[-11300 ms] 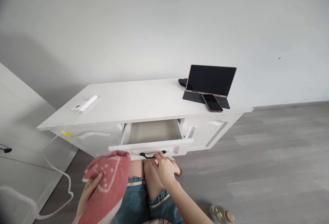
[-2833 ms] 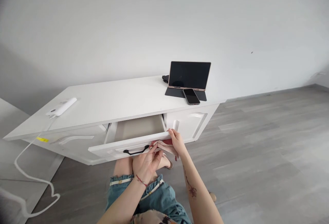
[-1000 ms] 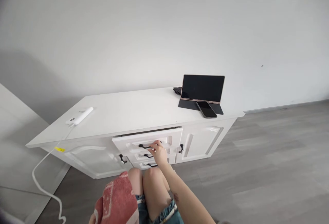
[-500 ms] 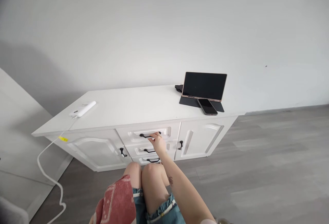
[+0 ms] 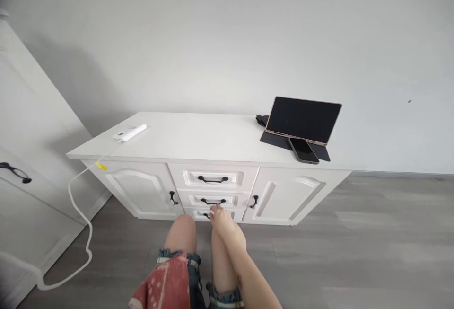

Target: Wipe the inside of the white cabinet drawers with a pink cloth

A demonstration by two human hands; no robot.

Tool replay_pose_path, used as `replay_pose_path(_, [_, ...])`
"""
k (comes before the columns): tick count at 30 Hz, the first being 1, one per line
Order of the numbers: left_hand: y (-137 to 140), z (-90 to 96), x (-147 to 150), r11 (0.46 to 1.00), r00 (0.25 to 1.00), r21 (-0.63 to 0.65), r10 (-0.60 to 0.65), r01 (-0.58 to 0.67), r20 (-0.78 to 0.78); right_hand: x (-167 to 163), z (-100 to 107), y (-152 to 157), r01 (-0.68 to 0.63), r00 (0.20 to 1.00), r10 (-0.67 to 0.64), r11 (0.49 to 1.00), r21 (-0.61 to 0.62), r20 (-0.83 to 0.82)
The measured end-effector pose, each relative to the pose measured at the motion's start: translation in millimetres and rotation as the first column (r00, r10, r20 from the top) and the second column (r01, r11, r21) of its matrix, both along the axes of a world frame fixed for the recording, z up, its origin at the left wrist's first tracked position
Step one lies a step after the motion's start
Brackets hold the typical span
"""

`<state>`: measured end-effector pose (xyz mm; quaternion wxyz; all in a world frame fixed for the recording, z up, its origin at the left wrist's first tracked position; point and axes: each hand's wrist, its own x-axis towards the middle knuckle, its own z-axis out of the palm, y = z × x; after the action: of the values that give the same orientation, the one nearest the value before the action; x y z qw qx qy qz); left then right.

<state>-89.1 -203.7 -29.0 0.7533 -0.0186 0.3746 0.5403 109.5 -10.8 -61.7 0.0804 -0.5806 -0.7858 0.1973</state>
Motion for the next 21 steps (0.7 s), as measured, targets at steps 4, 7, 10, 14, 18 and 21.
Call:
replay_pose_path(4, [2, -17.8, -5, 0.995, 1.0, -0.099, 0.013, -0.013, 0.007, 27, 3, 19, 0.084, 0.992, -0.082, 0.996, -0.02, 0.096])
replay_pose_path(7, [4, -29.7, -19, 0.977, 0.996, -0.194, 0.083, -0.088, -0.035, 29, 3, 24, 0.037, 0.987, -0.034, 0.999, -0.015, 0.159])
replay_pose_path(10, [5, -38.6, -34, 0.953, 0.977, -0.22, 0.194, -0.21, -0.094, 23, 1, 30, -0.052, 0.984, 0.052, 0.999, -0.004, 0.171])
replay_pose_path(14, [-2, -44.8, -46, 0.939, 0.973, -0.256, 0.217, -0.231, -0.085, 21, -8, 44, -0.127, 0.975, 0.131, 0.991, -0.031, 0.182])
replay_pose_path(18, [-12, -48.5, -52, 0.923, 0.969, -0.297, 0.235, -0.245, -0.071, 26, -25, 59, -0.189, 0.948, 0.21, 0.976, -0.107, 0.24])
replay_pose_path(21, [-12, -52.1, -52, 0.935, 0.963, -0.228, 0.261, -0.271, -0.074, 29, -37, 66, -0.235, 0.927, 0.254, 0.967, -0.103, 0.274])
